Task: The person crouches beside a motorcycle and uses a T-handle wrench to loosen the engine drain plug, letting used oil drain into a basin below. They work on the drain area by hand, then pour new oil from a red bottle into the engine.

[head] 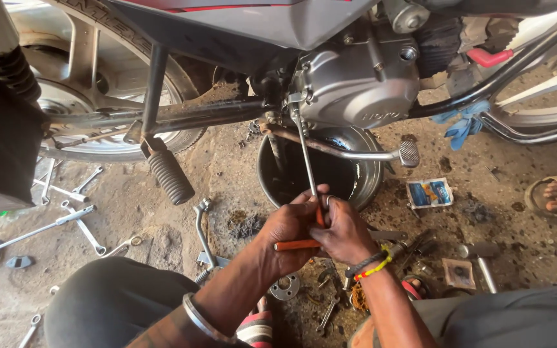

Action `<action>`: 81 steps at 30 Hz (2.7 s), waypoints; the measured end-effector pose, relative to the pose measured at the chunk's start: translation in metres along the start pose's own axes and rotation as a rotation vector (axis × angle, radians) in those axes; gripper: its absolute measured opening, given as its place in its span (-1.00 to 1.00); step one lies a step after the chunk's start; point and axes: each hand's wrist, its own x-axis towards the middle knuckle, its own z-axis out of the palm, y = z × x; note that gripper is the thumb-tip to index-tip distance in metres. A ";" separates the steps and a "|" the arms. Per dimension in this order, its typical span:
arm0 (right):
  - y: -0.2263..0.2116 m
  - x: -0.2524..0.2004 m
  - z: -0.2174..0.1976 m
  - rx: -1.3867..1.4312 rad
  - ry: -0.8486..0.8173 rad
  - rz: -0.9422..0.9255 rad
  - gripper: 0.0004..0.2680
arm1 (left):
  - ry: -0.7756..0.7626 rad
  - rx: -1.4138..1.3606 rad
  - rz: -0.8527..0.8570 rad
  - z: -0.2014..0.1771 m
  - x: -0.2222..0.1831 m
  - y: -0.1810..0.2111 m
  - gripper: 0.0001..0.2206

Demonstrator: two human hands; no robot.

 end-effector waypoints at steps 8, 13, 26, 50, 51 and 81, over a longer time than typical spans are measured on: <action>0.036 0.005 0.005 0.484 -0.133 -0.010 -0.77 | 0.148 -0.055 0.017 -0.009 0.023 -0.012 -0.78; 0.020 0.009 -0.002 0.625 -0.243 -0.056 -0.69 | 0.265 0.001 -0.044 0.022 0.013 0.009 -0.77; -0.034 -0.018 0.019 -0.719 0.234 -0.052 -0.87 | 0.260 0.448 0.063 0.008 0.029 0.052 -0.65; -0.081 -0.006 0.002 -0.819 -0.026 0.158 -0.82 | 0.322 1.568 -0.072 0.020 -0.006 0.019 -0.09; -0.079 -0.008 0.000 -0.819 -0.006 0.131 -0.81 | 0.274 1.712 0.069 0.004 0.003 0.010 -0.18; -0.053 -0.025 -0.004 -0.788 0.040 0.033 -0.83 | 0.266 1.500 -0.170 0.064 -0.019 0.068 -0.29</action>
